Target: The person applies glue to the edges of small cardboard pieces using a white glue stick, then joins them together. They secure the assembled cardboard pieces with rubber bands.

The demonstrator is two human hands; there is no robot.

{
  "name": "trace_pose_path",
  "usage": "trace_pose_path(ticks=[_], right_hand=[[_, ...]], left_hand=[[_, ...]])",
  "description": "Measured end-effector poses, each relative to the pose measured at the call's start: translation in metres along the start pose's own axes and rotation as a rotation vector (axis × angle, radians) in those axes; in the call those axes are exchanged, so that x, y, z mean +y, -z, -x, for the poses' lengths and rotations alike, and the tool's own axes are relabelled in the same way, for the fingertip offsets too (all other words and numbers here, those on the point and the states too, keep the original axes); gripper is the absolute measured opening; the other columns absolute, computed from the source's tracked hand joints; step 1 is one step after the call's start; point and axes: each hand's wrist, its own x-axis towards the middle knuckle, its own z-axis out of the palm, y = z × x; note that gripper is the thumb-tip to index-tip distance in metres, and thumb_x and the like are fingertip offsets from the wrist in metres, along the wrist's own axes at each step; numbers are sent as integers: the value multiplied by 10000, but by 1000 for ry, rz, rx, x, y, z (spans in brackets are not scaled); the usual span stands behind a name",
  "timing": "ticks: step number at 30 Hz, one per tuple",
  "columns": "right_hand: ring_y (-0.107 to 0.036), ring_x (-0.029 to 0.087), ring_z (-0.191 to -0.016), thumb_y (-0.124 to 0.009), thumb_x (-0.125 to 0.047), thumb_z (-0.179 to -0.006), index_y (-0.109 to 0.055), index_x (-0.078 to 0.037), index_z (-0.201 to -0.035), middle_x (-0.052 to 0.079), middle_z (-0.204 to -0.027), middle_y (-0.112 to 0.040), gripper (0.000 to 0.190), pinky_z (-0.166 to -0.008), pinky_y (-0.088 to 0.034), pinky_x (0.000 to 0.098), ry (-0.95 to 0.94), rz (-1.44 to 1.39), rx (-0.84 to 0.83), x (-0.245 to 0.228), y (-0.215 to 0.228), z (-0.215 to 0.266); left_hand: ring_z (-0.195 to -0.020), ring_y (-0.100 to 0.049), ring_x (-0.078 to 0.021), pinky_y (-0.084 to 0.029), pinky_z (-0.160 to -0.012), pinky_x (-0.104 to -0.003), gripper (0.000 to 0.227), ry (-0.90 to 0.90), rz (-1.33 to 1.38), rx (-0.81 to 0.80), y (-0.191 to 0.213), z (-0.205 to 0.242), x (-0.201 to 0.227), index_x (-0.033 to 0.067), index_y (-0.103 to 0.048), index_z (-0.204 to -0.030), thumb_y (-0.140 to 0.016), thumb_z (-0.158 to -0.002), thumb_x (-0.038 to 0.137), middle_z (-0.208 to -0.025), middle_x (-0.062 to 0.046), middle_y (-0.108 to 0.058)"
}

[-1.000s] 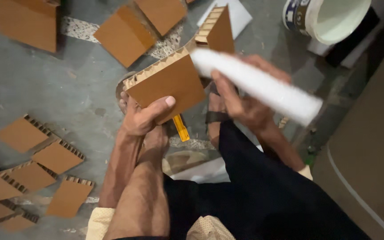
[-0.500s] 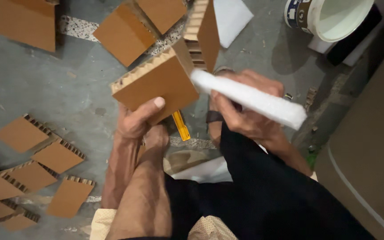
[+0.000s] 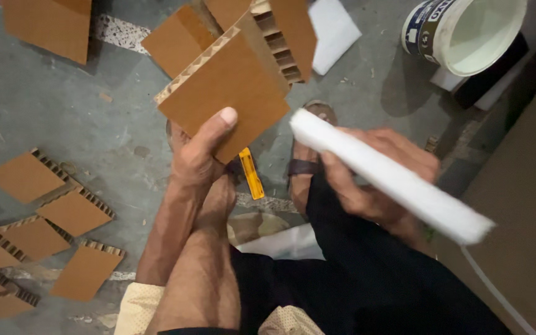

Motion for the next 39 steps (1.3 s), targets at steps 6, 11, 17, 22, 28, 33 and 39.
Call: trace_pose_path(ticks=[6, 11, 17, 22, 28, 33, 39], right_hand=[[-763, 245, -863, -807, 16, -913, -726, 49, -1018, 194, -1038, -770, 137, -736, -630, 325, 195, 75, -151, -4, -13, -25], [-762, 252, -804, -805, -22, -939, -728, 52, -1027, 192, -992, -764, 139, -681, -616, 311, 129, 98, -18, 2, -35, -26], [-762, 200, -815, -781, -58, -1050, -711, 96, -1199, 195, -1023, -769, 226, -664, -612, 277, 174, -10, -20, 32, -41, -36], [-761, 184, -793, -763, -49, -1053, -724, 80, -1170, 193, -998, -772, 178, -658, -617, 266, 223, -58, -21, 29, -38, -51], [-737, 197, -733, -779, -30, -941, -751, 21, -1038, 154, -913, -759, 112, -594, -590, 280, 64, -17, -116, 0, -32, -29], [-701, 217, -678, -796, -20, -888, -721, 27, -928, 157, -837, -725, 98, -594, -568, 331, 149, 39, -171, -6, -20, -25], [-735, 156, -712, -769, -47, -1015, -731, 30, -1055, 161, -922, -767, 94, -622, -607, 256, 293, 8, -48, 14, -19, -61]], left_hand=[[-1060, -688, -195, -580, -959, -335, 414, -81, -319, -12, 3, 1, -10, -37, -613, -1334, -741, -965, 102, -1179, -118, -699], [-1043, -690, -169, -587, -929, -310, 383, -59, -433, -58, 5, -2, -20, -31, -638, -1298, -747, -968, 130, -1172, -97, -711], [-999, -710, -179, -609, -883, -315, 463, 4, -478, -104, 0, 0, -24, -30, -607, -1315, -741, -930, 189, -1151, -114, -717], [-1052, -702, -183, -596, -928, -322, 508, -2, -523, -95, -1, 1, -23, -28, -592, -1336, -742, -923, 226, -1186, -118, -709], [-1069, -665, -172, -576, -927, -321, 501, -28, -389, -11, 13, 0, -23, -16, -561, -1334, -747, -922, 200, -1191, -90, -671], [-1075, -655, -176, -547, -947, -315, 446, -35, -385, 53, 23, 0, -23, -22, -580, -1326, -732, -950, 164, -1193, -90, -675], [-1072, -666, -172, -561, -940, -316, 438, -29, -380, -35, 18, 4, -23, -16, -604, -1321, -731, -938, 155, -1189, -85, -688]])
